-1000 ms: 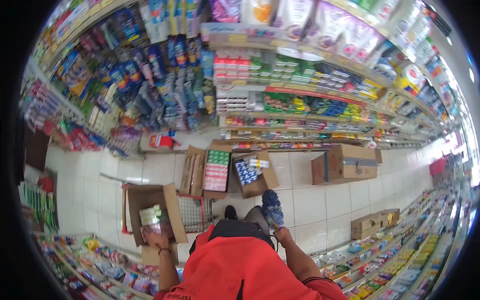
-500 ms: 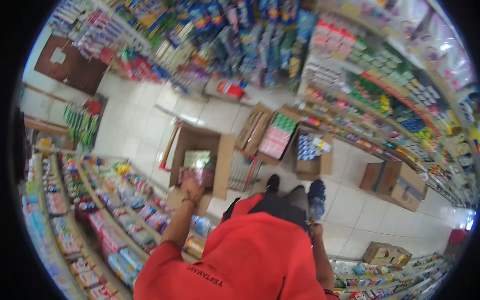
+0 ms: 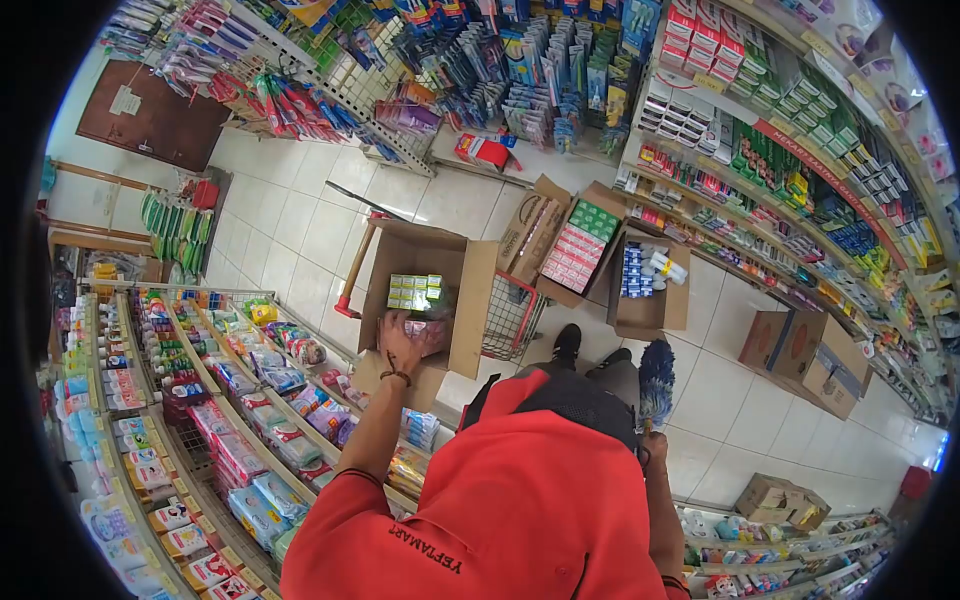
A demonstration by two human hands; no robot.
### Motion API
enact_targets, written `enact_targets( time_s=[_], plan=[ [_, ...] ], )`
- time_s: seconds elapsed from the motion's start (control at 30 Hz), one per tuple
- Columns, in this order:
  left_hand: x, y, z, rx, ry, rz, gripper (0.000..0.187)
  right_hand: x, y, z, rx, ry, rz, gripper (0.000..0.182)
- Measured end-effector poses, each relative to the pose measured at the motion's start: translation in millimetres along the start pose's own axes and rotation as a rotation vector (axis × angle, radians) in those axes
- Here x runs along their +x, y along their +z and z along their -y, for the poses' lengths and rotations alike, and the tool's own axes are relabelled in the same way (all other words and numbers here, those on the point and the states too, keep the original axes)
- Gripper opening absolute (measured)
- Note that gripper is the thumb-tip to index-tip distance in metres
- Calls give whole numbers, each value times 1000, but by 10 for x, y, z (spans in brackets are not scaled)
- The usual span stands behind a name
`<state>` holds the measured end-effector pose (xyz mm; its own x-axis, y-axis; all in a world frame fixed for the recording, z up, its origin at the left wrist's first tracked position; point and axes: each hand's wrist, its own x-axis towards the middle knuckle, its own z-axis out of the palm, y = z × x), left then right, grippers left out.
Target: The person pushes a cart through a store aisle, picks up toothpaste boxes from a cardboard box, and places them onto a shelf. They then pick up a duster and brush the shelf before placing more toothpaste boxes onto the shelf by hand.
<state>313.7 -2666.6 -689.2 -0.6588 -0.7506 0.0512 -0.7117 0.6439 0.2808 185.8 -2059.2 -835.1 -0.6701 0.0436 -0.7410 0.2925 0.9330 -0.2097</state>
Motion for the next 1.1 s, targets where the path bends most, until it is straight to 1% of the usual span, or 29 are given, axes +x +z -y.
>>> enact_targets(
  time_s=[0.03, 0.07, 0.13, 0.17, 0.2, 0.23, 0.27, 0.3, 0.37, 0.4, 0.47, 0.5, 0.57, 0.6, 0.63, 0.7, 0.73, 0.77, 0.8, 0.83, 0.9, 0.93, 0.97, 1.03, 1.07, 1.1],
  plan=[
    [16, 15, -22, 3, 24, -55, 49, -58, -37, 34, 31, 2, 14, 48],
    [38, 26, -59, 2, 20, -57, 49, -95, -79, 83, 62, 4, 26, 47],
    [107, 35, -151, 1, 72, -130, 46, 73, 153, -139, 82, 19, -13, 46],
    [153, 64, -157, -4, 69, -130, 46, 133, 223, -231, 105, 36, -50, 46],
    [198, 109, -146, 12, 153, -110, 41, 102, 196, -218, 100, 37, -53, 46],
    [231, 165, -119, 27, 238, -90, 36, 41, 169, -192, 108, -25, -80, 45],
    [270, 326, -9, -3, 223, -84, 26, -7, 133, -157, 117, -87, -107, 45],
    [298, 352, 23, -6, 221, -86, 26, 103, 212, -269, 115, -88, -109, 45],
    [360, 378, 45, -81, 185, -78, 14, 341, 345, -442, 27, -19, -58, 44],
    [385, 353, 13, -84, 187, -82, 14, 346, 305, -441, 29, -21, -63, 44],
    [429, 285, -53, -304, 146, -299, 5, 342, 246, -435, 57, -79, -71, 44],
    [466, 242, -71, -306, 150, -297, 5, 377, 263, -446, 60, -75, -73, 44],
    [515, 156, -73, -264, 57, -231, 4, 421, 327, -493, -28, 18, -77, 44],
    [522, 191, -51, -234, 36, -206, 4, 389, 312, -490, -34, 21, -73, 44],
    [512, 240, -32, -233, 30, -204, 4, 371, 295, -470, -1, 33, -51, 45],
    [536, 341, -7, -183, 9, -267, 9, 275, 197, -296, 33, 37, -31, 46],
    [545, 388, 1, -183, 9, -271, 9, 136, 86, -167, 57, -16, -65, 47],
    [542, 433, -2, -399, -120, -306, 11, 53, 18, -80, 82, -66, -100, 47],
    [557, 493, 0, -616, -249, -336, 14, 58, 9, -43, 85, -66, -103, 47],
    [606, 606, 77, -619, -246, -335, 14, 127, 55, -95, 74, -50, -77, 48],
    [703, 752, 255, -1537, -497, -377, 18, 287, 150, -254, 62, -31, -49, 48],
    [691, 586, 205, -1539, -545, -295, 17, 406, 195, -380, 21, -77, -23, 48],
    [707, 577, 234, -1538, -547, -298, 17, 467, 213, -441, -21, -124, 3, 48],
    [764, 501, 223, -1330, -822, -412, 22, 470, 209, -452, -28, -113, -4, 48],
    [753, 470, 204, -1332, -820, -413, 22, 477, 201, -455, -32, -100, -13, 47],
    [716, 261, 31, -1000, -742, -376, 27, 374, 130, -378, -31, -99, -15, 47]
  ],
)
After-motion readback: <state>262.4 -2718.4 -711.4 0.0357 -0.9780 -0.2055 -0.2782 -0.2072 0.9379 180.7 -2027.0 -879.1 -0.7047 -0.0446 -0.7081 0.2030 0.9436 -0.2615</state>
